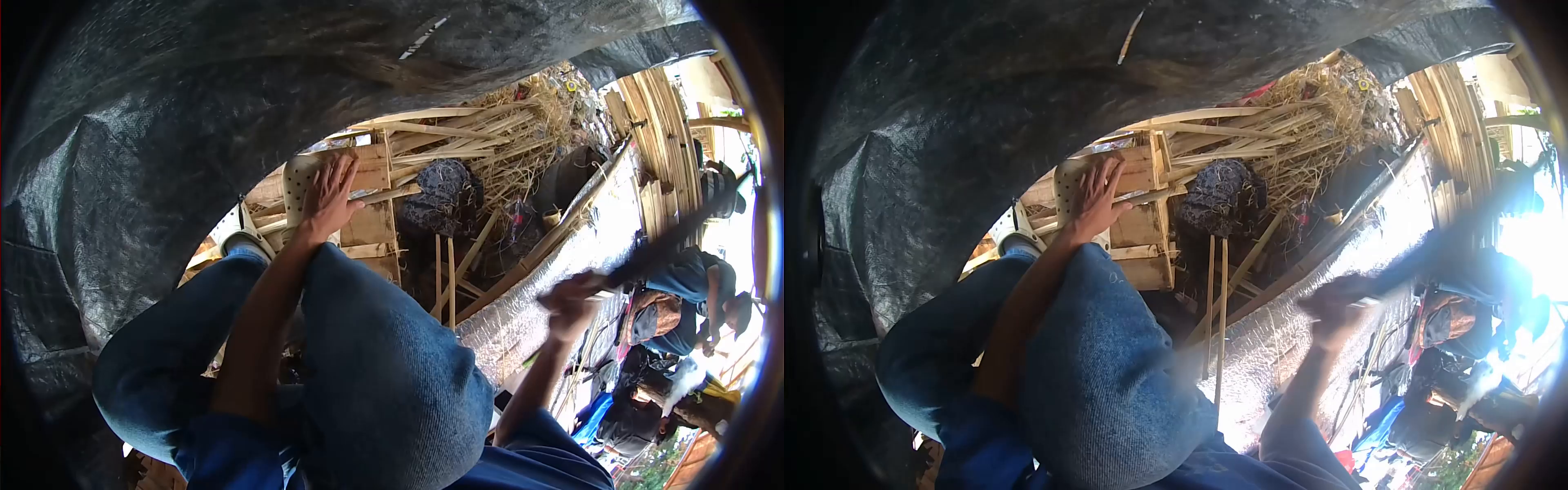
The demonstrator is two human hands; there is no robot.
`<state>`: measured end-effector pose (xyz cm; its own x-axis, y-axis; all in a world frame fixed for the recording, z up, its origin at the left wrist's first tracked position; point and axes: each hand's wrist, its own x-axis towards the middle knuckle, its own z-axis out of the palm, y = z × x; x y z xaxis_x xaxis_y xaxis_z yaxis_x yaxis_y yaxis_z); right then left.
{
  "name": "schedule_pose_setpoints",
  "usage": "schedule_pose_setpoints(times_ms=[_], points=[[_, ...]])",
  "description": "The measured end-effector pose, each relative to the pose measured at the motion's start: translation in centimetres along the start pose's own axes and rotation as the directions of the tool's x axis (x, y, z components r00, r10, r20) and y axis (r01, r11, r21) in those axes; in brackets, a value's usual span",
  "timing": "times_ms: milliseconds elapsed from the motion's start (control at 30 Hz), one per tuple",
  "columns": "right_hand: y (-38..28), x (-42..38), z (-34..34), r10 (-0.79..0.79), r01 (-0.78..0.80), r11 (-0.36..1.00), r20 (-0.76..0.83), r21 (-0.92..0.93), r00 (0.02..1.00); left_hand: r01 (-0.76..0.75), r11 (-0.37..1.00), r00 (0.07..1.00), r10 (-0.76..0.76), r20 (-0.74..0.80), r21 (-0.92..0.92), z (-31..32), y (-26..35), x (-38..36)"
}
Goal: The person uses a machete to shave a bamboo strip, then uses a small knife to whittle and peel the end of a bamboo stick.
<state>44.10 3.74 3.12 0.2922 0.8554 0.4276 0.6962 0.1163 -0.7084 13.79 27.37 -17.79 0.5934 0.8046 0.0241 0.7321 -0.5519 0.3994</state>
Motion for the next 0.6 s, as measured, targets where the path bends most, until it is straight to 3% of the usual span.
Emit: schedule_pose_setpoints(times_ms=[33,67,133,167,200,233,267,300,333,400,433,467,500,533,567,600], points=[[0.1,0.7,-2.0,-0.046,0.05,0.998,-0.112,0.028,0.993,0.036,0.999,0.998,-0.037,0.056,0.005,-0.5,0.2,0.2],[-4.1,4.6,-1.2,-0.388,0.382,0.911,-0.012,-0.156,0.921,0.046,0.999,0.995,-0.045,0.094,-0.013,-0.8,0.4,0.4],[-3.7,4.0,0.1,-0.313,0.337,0.938,-0.21,0.085,0.926,0.01,1.0,0.999,-0.01,0.032,-0.004,-0.2,0.1,0.4],[-2.3,1.9,3.0,-0.261,0.281,0.958,-0.234,0.056,0.937,-0.022,1.0,0.999,0.022,-0.028,0.003,0.1,-0.1,0.3],[0.1,-1.3,6.5,-0.181,0.16,0.982,-0.248,-0.103,0.952,-0.008,1.0,1.0,0.008,0.005,-0.006,-0.1,0.0,0.4],[3.7,-6.3,11.0,0.093,-0.122,0.988,-0.265,-0.095,0.96,0.0,1.0,1.0,0.0,-0.001,-0.004,0.0,-0.2,0.5],[9.1,-13.4,16.3,0.53,-0.54,0.841,-0.152,-0.026,0.834,0.013,1.0,1.0,-0.013,-0.014,-0.014,0.3,-0.2,0.3],[-1.5,-4.7,16.4,0.834,-0.803,0.523,0.366,-0.287,0.412,0.02,0.999,0.999,-0.021,-0.026,-0.026,0.7,-0.1,0.0],[-1.5,-5.2,15.9,0.834,-0.803,0.524,0.36,-0.283,0.418,-0.031,0.994,0.999,0.027,-0.037,-0.109,0.9,-0.6,-0.1],[0.6,-6.2,14.4,0.822,-0.918,0.392,0.422,0.067,0.382,-0.075,0.992,0.99,0.062,-0.127,-0.097,0.9,-2.1,1.1],[3.4,-7.6,11.8,0.661,-0.762,0.624,0.404,0.172,0.633,-0.096,0.988,0.983,0.075,-0.17,-0.124,1.9,-1.6,-0.4],[1.9,-6.8,9.1,0.88,-0.88,0.378,0.184,0.288,0.438,-0.102,0.986,0.989,0.086,-0.117,-0.134,-0.6,-0.7,-0.2],[10.8,-10.7,6.0,0.484,-0.484,0.875,-0.028,-0.01,0.875,-0.11,0.986,0.985,0.091,-0.144,-0.126,-1.0,-0.6,0.7],[5.4,-4.1,3.6,0.422,-0.437,0.89,0.124,0.135,0.898,-0.049,0.997,0.997,0.046,-0.057,-0.057,-0.9,-0.6,0.3],[0.8,0.0,3.3,0.388,-0.353,0.874,-0.04,0.334,0.921,0.009,1.0,0.999,-0.009,0.036,0.012,-0.8,-0.4,-0.2],[-1.5,2.2,2.6,0.239,-0.206,0.954,-0.137,0.216,0.961,0.01,1.0,0.999,-0.01,0.047,0.01,-1.0,-0.4,-0.2]])
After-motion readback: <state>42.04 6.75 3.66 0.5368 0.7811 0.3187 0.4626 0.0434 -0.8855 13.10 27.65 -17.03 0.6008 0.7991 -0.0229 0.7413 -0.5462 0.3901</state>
